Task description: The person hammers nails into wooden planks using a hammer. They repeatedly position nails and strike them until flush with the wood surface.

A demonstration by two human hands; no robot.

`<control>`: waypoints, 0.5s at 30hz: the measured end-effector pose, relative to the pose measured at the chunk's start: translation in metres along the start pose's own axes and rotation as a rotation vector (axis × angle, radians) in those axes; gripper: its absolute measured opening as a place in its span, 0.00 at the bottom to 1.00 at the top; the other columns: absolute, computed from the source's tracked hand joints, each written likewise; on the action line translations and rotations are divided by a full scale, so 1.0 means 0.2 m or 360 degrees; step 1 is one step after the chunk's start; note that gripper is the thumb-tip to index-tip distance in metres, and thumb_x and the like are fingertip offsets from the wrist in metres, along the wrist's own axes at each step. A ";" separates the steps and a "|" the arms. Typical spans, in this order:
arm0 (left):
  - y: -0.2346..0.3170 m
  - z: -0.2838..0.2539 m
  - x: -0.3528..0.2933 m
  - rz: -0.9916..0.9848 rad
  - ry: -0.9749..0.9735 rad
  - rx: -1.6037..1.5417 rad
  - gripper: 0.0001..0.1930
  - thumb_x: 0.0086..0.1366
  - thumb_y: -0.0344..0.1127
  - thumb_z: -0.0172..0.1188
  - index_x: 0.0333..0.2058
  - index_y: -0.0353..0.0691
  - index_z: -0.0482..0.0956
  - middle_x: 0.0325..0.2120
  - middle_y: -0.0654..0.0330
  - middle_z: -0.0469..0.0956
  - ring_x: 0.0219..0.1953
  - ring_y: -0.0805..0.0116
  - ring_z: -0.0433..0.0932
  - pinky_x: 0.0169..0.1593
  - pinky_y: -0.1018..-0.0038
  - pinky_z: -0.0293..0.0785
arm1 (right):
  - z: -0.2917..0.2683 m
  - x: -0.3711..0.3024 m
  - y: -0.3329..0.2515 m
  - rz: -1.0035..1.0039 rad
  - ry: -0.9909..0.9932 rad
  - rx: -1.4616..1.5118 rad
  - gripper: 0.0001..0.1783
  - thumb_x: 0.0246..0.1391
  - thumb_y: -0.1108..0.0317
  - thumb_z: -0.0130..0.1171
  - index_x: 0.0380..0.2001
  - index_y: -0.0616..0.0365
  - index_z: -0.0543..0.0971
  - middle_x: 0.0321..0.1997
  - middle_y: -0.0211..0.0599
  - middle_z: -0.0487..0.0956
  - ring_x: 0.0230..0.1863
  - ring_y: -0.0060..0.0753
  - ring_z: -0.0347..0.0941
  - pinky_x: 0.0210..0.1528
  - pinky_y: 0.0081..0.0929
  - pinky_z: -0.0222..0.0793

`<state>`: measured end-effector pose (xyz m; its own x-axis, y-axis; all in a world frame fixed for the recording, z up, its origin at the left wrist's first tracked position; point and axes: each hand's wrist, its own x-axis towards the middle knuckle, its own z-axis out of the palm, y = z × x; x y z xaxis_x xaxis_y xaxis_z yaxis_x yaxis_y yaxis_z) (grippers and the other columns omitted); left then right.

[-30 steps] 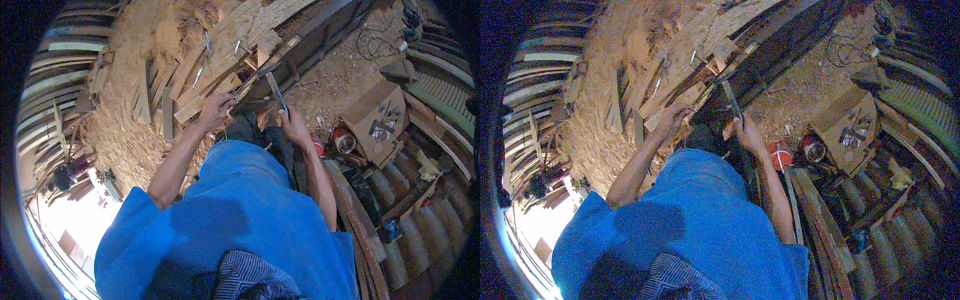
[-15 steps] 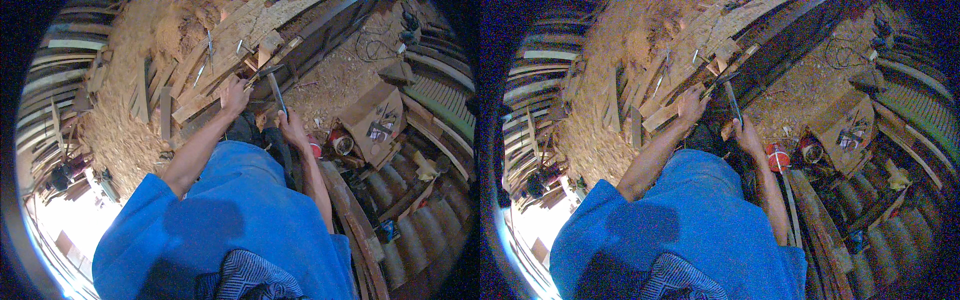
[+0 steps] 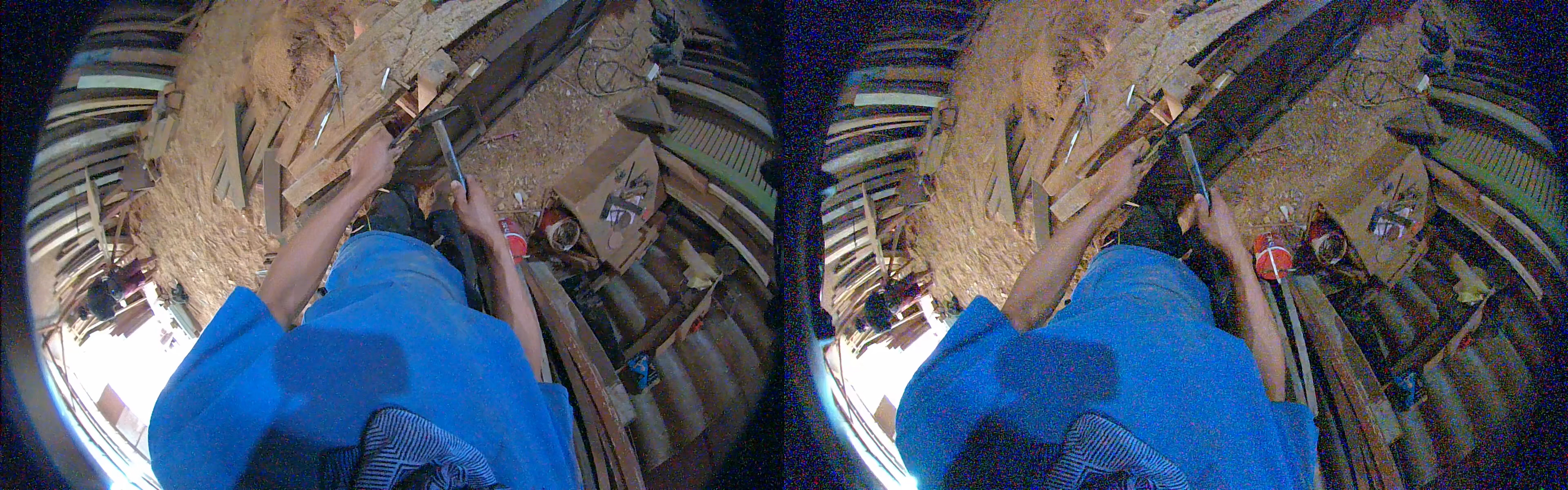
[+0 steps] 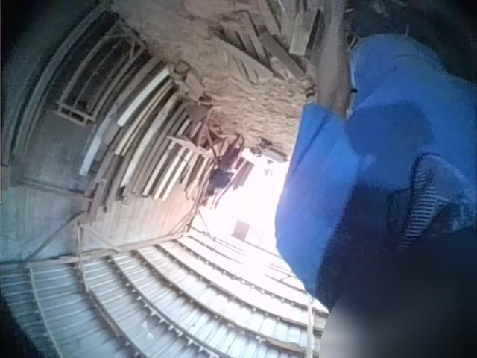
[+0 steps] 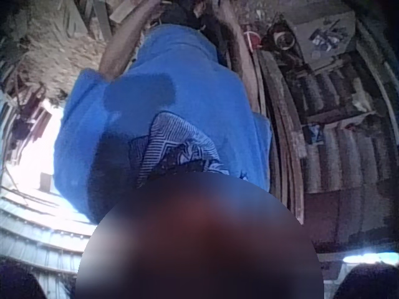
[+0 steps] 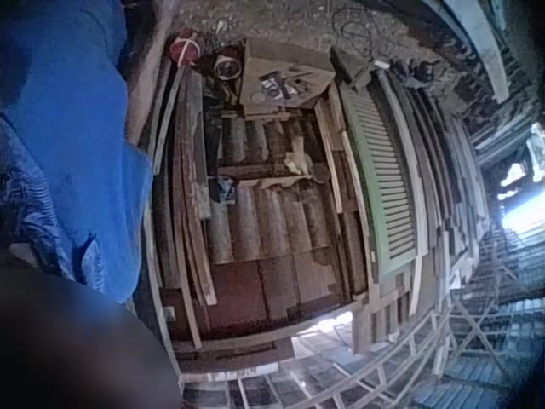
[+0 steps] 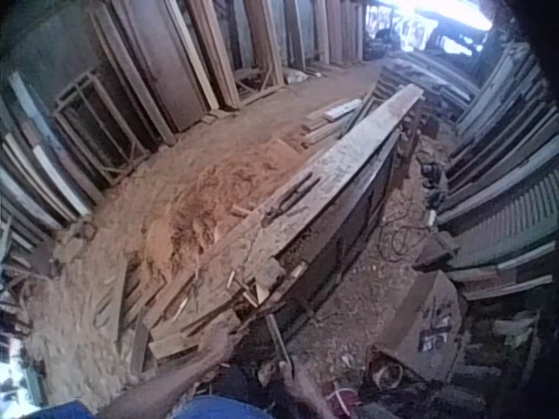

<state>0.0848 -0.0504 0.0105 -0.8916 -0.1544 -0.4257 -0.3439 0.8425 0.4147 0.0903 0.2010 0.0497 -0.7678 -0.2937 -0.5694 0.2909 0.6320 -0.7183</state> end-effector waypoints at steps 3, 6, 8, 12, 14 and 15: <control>-0.13 -0.05 -0.22 -0.0175 -0.0033 -0.0152 0.14 0.61 0.40 0.58 0.42 0.38 0.76 0.42 0.46 0.75 0.47 0.46 0.75 0.47 0.52 0.72 | 0.00 0.00 -0.01 -0.0002 0.0011 -0.0006 0.24 0.65 0.52 0.44 0.48 0.65 0.69 0.38 0.58 0.76 0.40 0.55 0.74 0.44 0.44 0.67; -0.23 -0.12 -0.43 -0.0336 -0.0190 -0.0251 0.16 0.60 0.39 0.59 0.45 0.40 0.75 0.45 0.47 0.74 0.48 0.47 0.75 0.48 0.53 0.72 | -0.01 -0.01 -0.03 0.0003 -0.0023 0.0067 0.26 0.65 0.51 0.43 0.51 0.66 0.68 0.41 0.57 0.76 0.43 0.54 0.74 0.46 0.43 0.67; -0.23 -0.15 -0.49 -0.0217 -0.0186 0.0150 0.18 0.59 0.39 0.60 0.48 0.42 0.75 0.47 0.49 0.74 0.49 0.48 0.75 0.47 0.54 0.73 | -0.02 -0.03 -0.06 -0.0039 -0.0008 0.0106 0.27 0.66 0.51 0.43 0.53 0.66 0.68 0.41 0.56 0.76 0.43 0.51 0.73 0.47 0.41 0.67; -0.09 -0.12 -0.40 -0.0003 0.0194 0.0153 0.22 0.58 0.40 0.61 0.52 0.45 0.74 0.48 0.51 0.73 0.48 0.50 0.76 0.47 0.56 0.75 | -0.06 -0.04 -0.10 -0.0003 -0.0109 0.0224 0.28 0.65 0.50 0.44 0.55 0.66 0.67 0.42 0.55 0.76 0.44 0.49 0.73 0.49 0.40 0.66; -0.02 -0.10 -0.29 0.0130 0.0260 0.0134 0.21 0.59 0.41 0.61 0.51 0.45 0.75 0.47 0.52 0.74 0.47 0.50 0.76 0.47 0.56 0.75 | -0.06 -0.03 -0.10 -0.0038 -0.0096 0.0119 0.29 0.65 0.50 0.44 0.55 0.66 0.67 0.41 0.55 0.76 0.42 0.48 0.73 0.48 0.40 0.67; 0.00 -0.10 -0.25 0.0087 0.0138 0.0165 0.20 0.58 0.40 0.61 0.50 0.44 0.75 0.46 0.52 0.74 0.46 0.50 0.76 0.47 0.56 0.75 | -0.05 -0.02 -0.09 -0.0005 -0.0105 0.0096 0.28 0.65 0.50 0.44 0.55 0.66 0.67 0.39 0.54 0.76 0.41 0.47 0.73 0.46 0.40 0.67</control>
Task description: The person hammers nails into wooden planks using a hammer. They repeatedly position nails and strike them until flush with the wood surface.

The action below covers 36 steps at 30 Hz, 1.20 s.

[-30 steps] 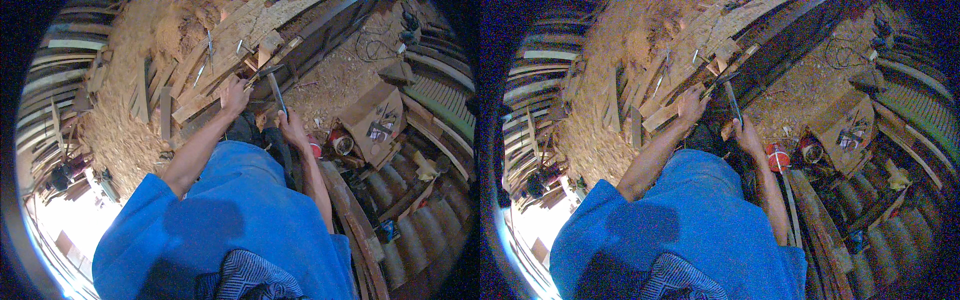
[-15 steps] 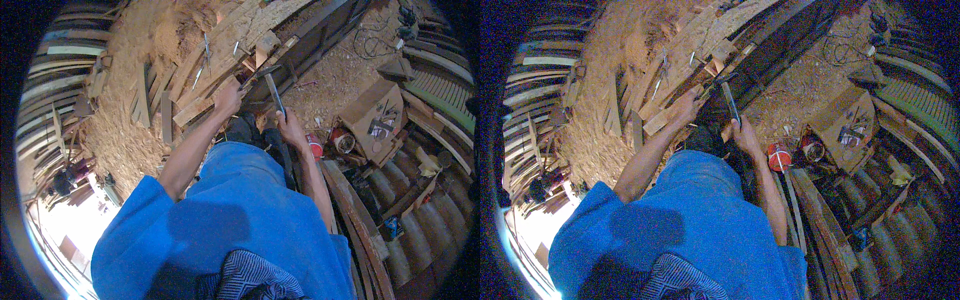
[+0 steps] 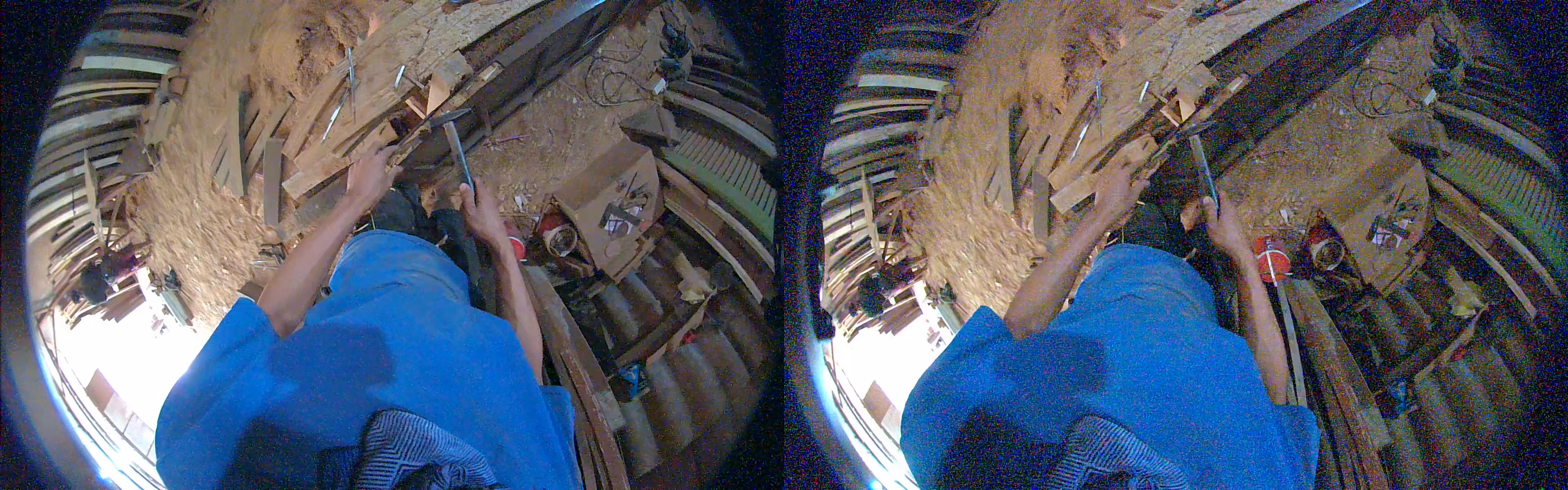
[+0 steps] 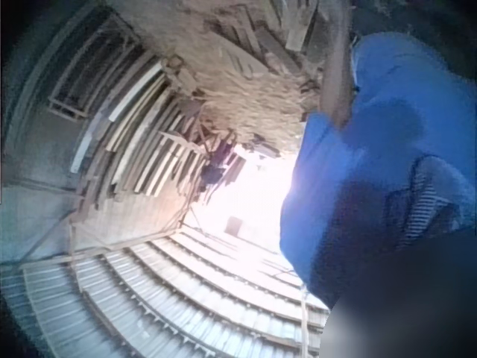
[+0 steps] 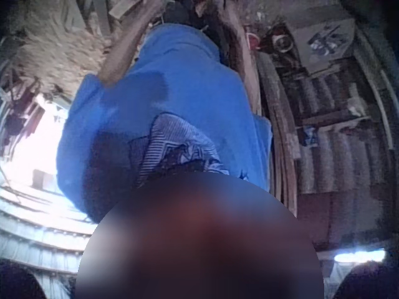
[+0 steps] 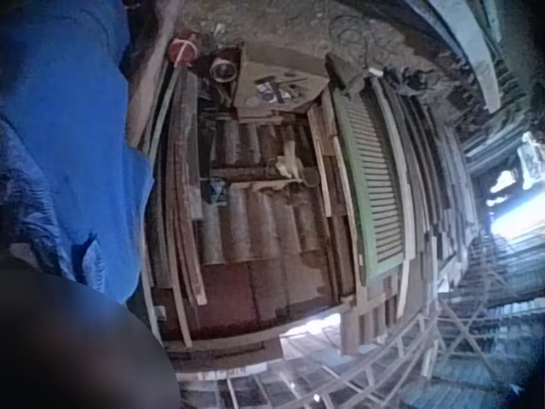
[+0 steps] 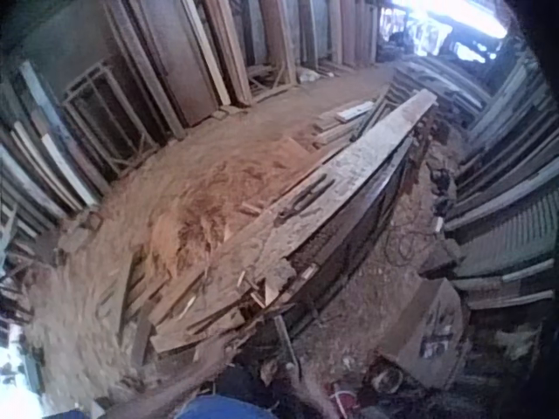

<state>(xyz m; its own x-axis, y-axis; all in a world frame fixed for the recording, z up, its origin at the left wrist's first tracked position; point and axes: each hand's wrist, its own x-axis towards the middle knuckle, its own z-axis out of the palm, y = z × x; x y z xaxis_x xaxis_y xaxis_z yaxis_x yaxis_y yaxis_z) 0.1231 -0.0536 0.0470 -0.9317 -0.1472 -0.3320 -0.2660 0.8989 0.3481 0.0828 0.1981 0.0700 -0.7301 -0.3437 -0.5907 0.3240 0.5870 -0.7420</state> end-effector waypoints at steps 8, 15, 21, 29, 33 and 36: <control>0.00 0.08 0.14 0.0213 -0.0238 0.0404 0.09 0.57 0.32 0.55 0.37 0.39 0.78 0.40 0.51 0.75 0.40 0.49 0.79 0.38 0.58 0.78 | 0.07 0.04 0.15 -0.0100 0.0119 -0.0014 0.23 0.65 0.51 0.45 0.46 0.64 0.71 0.24 0.43 0.75 0.27 0.39 0.71 0.32 0.38 0.67; -0.04 0.10 0.29 0.0419 -0.0311 0.0507 0.06 0.55 0.30 0.56 0.31 0.37 0.79 0.36 0.51 0.76 0.35 0.50 0.81 0.34 0.55 0.78 | 0.04 0.04 0.11 0.0043 0.0029 -0.0116 0.26 0.65 0.48 0.44 0.47 0.63 0.70 0.37 0.56 0.76 0.41 0.56 0.72 0.43 0.45 0.68; -0.04 0.08 0.32 0.0220 -0.0470 0.0429 0.11 0.53 0.38 0.62 0.32 0.38 0.81 0.37 0.50 0.78 0.35 0.48 0.81 0.33 0.53 0.78 | 0.05 0.02 0.09 -0.0038 0.0101 -0.0058 0.23 0.65 0.51 0.45 0.42 0.63 0.70 0.27 0.49 0.75 0.29 0.43 0.72 0.35 0.40 0.66; 0.10 0.07 0.19 -0.0066 -0.0032 0.0147 0.12 0.59 0.43 0.60 0.34 0.41 0.82 0.36 0.47 0.79 0.38 0.48 0.80 0.39 0.52 0.76 | 0.06 0.02 0.09 -0.0073 0.0109 -0.0081 0.23 0.66 0.51 0.43 0.42 0.64 0.70 0.29 0.51 0.75 0.31 0.48 0.72 0.36 0.42 0.66; 0.20 0.09 0.16 -0.0301 0.0042 0.0006 0.14 0.58 0.44 0.62 0.37 0.42 0.82 0.36 0.48 0.79 0.40 0.47 0.79 0.42 0.52 0.75 | 0.05 0.02 0.09 -0.0066 0.0097 -0.0029 0.24 0.66 0.50 0.43 0.43 0.64 0.70 0.29 0.53 0.75 0.32 0.51 0.72 0.38 0.43 0.66; 0.19 0.09 0.18 -0.0355 -0.0017 0.0019 0.14 0.58 0.43 0.62 0.38 0.41 0.81 0.36 0.48 0.79 0.40 0.47 0.79 0.43 0.51 0.74 | 0.05 0.02 0.08 -0.0114 0.0125 -0.0020 0.24 0.66 0.50 0.42 0.44 0.64 0.70 0.30 0.54 0.75 0.33 0.53 0.72 0.39 0.43 0.66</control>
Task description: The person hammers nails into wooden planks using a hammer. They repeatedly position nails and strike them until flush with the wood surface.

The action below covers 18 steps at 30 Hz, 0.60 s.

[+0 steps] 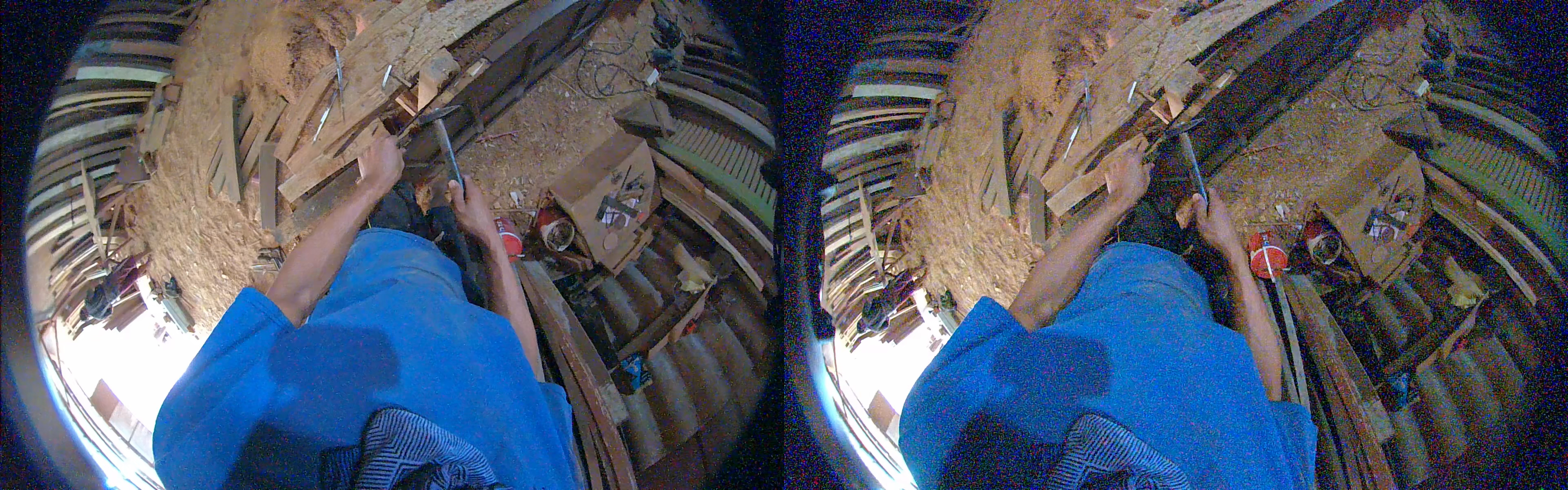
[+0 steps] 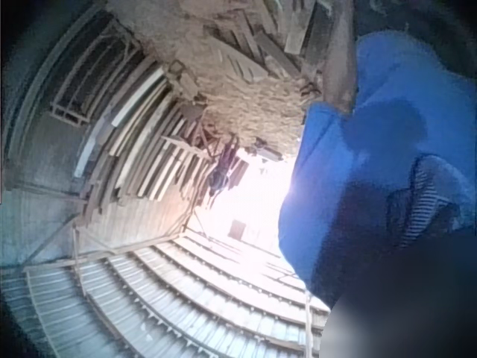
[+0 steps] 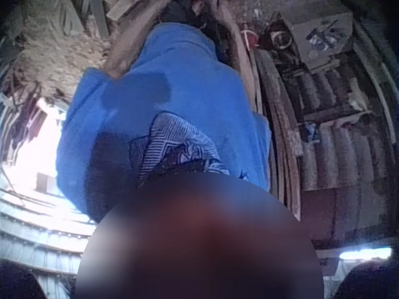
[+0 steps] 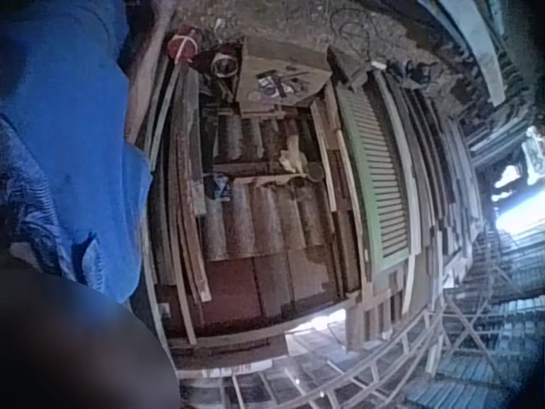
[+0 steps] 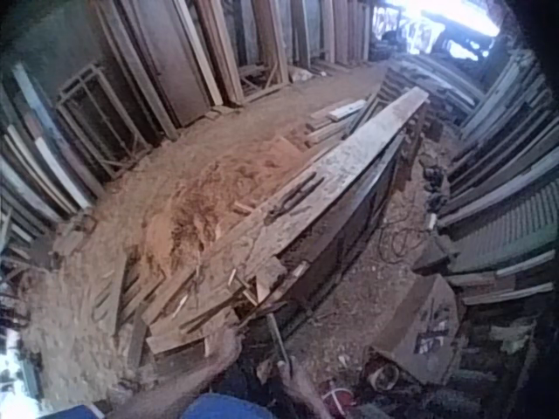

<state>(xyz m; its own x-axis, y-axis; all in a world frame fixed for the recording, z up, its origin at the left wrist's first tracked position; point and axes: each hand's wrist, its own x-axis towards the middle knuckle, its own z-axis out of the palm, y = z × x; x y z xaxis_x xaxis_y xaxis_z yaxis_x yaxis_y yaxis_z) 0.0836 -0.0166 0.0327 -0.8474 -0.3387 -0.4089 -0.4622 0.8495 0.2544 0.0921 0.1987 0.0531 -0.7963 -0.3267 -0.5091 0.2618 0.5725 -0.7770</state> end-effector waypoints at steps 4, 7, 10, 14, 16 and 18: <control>-0.06 0.01 0.06 0.0162 0.0013 0.0014 0.13 0.58 0.41 0.63 0.36 0.39 0.81 0.35 0.48 0.79 0.40 0.46 0.79 0.43 0.51 0.74 | -0.01 0.00 -0.01 0.0079 -0.0086 0.0000 0.25 0.66 0.50 0.42 0.45 0.65 0.69 0.33 0.56 0.75 0.35 0.56 0.72 0.41 0.44 0.67; -0.09 0.00 0.07 0.0129 -0.0042 -0.0037 0.14 0.58 0.42 0.63 0.37 0.39 0.81 0.36 0.48 0.80 0.41 0.46 0.79 0.43 0.51 0.74 | -0.02 0.00 -0.01 0.0059 -0.0066 -0.0001 0.26 0.66 0.50 0.42 0.46 0.66 0.69 0.36 0.59 0.75 0.40 0.59 0.72 0.43 0.44 0.66; -0.10 -0.06 0.03 0.0181 -0.0146 0.0083 0.15 0.59 0.43 0.62 0.38 0.38 0.81 0.36 0.47 0.80 0.40 0.45 0.79 0.44 0.52 0.74 | -0.02 0.00 -0.01 0.0089 -0.0065 -0.0009 0.26 0.66 0.49 0.42 0.46 0.66 0.70 0.40 0.62 0.75 0.44 0.61 0.72 0.47 0.45 0.66; -0.15 -0.19 -0.13 0.0042 -0.0521 0.0229 0.14 0.61 0.41 0.59 0.37 0.35 0.80 0.36 0.44 0.78 0.41 0.45 0.79 0.44 0.52 0.74 | -0.01 0.00 0.00 0.0097 -0.0044 -0.0057 0.27 0.65 0.49 0.42 0.47 0.66 0.70 0.43 0.64 0.75 0.48 0.63 0.71 0.49 0.46 0.65; -0.18 -0.21 -0.19 0.0088 -0.0493 0.0104 0.13 0.62 0.40 0.58 0.37 0.35 0.80 0.38 0.42 0.77 0.43 0.45 0.77 0.45 0.53 0.73 | -0.01 0.00 0.01 0.0137 -0.0034 -0.0012 0.26 0.65 0.50 0.43 0.46 0.66 0.70 0.40 0.62 0.75 0.45 0.60 0.72 0.48 0.45 0.65; -0.21 -0.19 -0.18 0.0210 -0.0292 -0.0145 0.13 0.62 0.40 0.57 0.37 0.35 0.79 0.39 0.41 0.76 0.44 0.45 0.76 0.46 0.54 0.72 | -0.01 0.00 0.01 0.0144 -0.0049 0.0031 0.25 0.66 0.50 0.43 0.44 0.65 0.70 0.37 0.58 0.75 0.40 0.55 0.72 0.44 0.44 0.66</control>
<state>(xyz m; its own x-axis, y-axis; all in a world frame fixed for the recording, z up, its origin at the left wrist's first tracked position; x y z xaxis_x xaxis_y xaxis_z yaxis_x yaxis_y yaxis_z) 0.1235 -0.0559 0.0709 -0.8443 -0.1408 -0.5171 -0.3791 0.8389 0.3906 0.0924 0.2018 0.0517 -0.7517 -0.2977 -0.5885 0.3426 0.5862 -0.7341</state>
